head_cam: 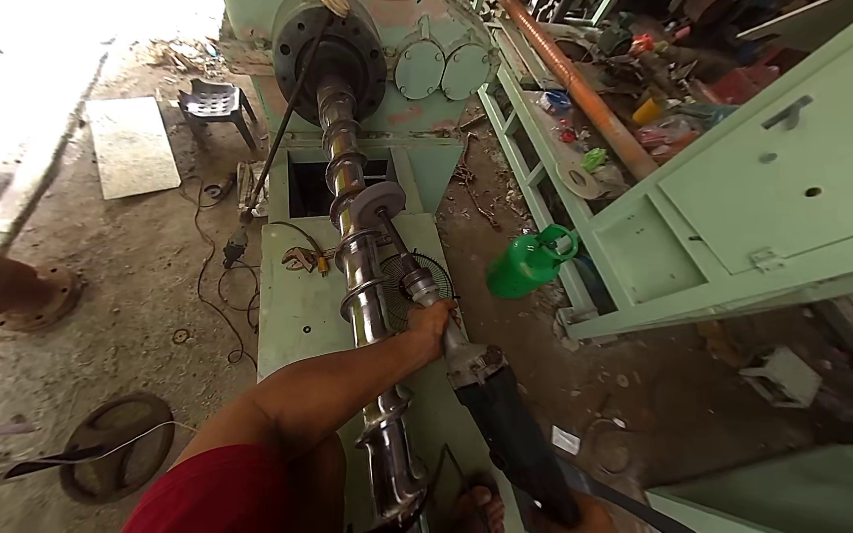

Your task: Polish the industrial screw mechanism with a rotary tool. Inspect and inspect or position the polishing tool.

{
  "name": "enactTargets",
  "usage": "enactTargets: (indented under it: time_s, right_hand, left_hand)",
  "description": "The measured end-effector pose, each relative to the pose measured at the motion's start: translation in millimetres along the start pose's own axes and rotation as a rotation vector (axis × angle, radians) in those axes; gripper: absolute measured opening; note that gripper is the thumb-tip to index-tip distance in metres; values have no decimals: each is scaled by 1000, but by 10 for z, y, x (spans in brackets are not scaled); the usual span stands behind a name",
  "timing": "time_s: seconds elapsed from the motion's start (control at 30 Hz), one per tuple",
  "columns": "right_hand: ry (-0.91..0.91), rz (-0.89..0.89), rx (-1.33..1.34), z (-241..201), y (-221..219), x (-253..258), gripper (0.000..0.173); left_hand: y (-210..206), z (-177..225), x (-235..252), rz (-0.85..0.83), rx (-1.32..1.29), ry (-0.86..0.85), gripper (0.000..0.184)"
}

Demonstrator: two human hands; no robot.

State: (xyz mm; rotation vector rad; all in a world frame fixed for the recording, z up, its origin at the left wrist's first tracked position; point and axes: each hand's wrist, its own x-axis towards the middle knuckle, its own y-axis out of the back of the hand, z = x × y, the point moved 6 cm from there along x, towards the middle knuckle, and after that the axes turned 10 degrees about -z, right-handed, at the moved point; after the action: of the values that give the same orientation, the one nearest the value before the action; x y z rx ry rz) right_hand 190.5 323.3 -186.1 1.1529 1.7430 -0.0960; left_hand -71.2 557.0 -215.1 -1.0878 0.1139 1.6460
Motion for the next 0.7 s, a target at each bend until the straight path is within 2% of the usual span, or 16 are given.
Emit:
enactTargets:
  time_s: [0.3,0.7]
  right_hand:
    - [28,-21,93,142,-14,259,31]
    - [69,-29,15,32,-51,57,35]
  left_hand:
    - [-28,-7,177,18,75,4,29]
    - [118,37,-94,-1,5,-18,31]
